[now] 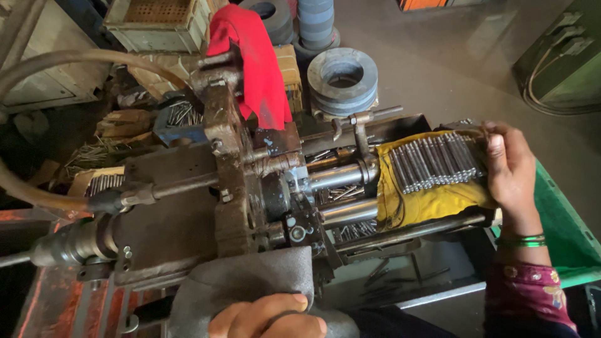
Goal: The person operates a metal turning machine, inserting metal rods into the chuck, engaging the cutting tool, and removing finished rods. The person places the finished rods into a green bin.
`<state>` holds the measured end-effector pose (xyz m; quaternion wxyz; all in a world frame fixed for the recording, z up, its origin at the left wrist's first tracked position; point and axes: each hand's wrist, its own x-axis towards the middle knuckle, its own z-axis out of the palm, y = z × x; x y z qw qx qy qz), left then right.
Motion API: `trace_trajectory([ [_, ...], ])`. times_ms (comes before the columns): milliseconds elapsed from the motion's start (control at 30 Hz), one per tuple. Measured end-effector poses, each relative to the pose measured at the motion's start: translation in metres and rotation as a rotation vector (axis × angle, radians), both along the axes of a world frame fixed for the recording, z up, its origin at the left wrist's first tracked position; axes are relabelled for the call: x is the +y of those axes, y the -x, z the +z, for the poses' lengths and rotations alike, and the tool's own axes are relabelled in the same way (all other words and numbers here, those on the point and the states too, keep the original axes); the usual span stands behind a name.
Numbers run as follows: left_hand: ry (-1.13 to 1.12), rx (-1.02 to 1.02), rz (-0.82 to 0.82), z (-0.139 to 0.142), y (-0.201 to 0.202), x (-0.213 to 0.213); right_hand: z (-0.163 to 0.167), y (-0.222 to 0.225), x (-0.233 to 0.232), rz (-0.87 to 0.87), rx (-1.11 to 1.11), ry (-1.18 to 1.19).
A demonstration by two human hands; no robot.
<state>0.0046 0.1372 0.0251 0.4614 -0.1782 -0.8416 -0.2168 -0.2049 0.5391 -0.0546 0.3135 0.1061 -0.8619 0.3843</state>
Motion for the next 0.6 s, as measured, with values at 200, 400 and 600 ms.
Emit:
trace_trajectory([
  [200,-0.040,-0.024,0.009,0.007,-0.009,0.002,-0.010,0.006,0.014,0.155,-0.056,0.510],
  [400,-0.073,-0.010,0.019,0.012,-0.010,0.005,0.018,-0.020,-0.014,0.149,0.007,0.651],
  [600,-0.018,-0.177,-0.051,0.017,-0.021,-0.008,0.027,-0.055,-0.072,0.139,-0.080,0.680],
])
